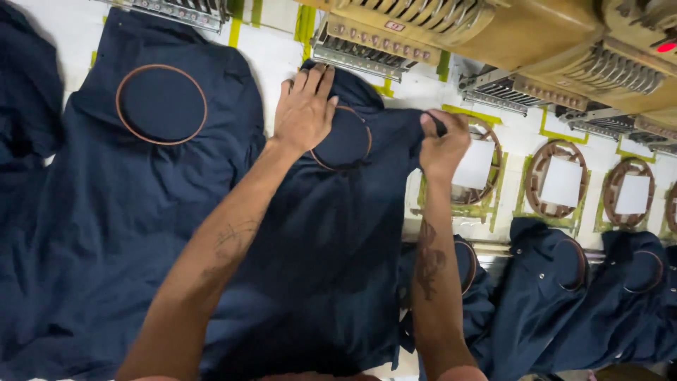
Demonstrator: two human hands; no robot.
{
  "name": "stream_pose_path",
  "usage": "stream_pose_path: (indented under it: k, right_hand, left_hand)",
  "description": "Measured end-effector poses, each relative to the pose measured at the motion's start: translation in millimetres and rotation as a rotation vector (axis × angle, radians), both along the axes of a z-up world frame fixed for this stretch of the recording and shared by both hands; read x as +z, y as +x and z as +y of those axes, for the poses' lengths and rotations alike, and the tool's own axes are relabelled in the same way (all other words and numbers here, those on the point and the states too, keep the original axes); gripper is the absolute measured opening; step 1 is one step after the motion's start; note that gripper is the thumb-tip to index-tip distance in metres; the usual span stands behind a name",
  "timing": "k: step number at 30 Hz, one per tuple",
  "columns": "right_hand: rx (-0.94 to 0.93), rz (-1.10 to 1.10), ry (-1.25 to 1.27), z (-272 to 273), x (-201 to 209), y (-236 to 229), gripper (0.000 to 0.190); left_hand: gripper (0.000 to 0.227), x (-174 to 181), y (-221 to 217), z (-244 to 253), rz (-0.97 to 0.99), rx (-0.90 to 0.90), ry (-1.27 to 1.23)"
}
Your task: A worker is seen efficiently hooping navy blue shirts and loading them onto the multiple heads of an industrial embroidery machine.
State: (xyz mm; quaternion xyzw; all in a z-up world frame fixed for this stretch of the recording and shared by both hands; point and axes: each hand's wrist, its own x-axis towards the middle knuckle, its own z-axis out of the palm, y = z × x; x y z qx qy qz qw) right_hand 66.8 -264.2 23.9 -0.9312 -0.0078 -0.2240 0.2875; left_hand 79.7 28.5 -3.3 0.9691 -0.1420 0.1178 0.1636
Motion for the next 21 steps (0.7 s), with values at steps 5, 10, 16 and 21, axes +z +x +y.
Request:
stream_pose_path:
  k: [5,10,16,21]
  right_hand:
    - [-0.036,0.093,-0.337,22,15,-11,0.034]
    - [0.296,0.368,-0.15,57,46,-8,0.05]
    - [0.543,0.139,-0.388,53,69,-50,0.013]
    - [0.402,0.184,-0.448,67,94,-61,0.041]
  left_hand:
    - [0.048,-13,6,-21,-0.113,0.154,-0.075]
    - [0.042,-10,16,-29,-0.066,0.259,-0.166]
    - [0.04,-15,14,-26,-0.141,0.297,-0.196]
    - [0.049,-8,14,-26,-0.172,0.274,-0.307]
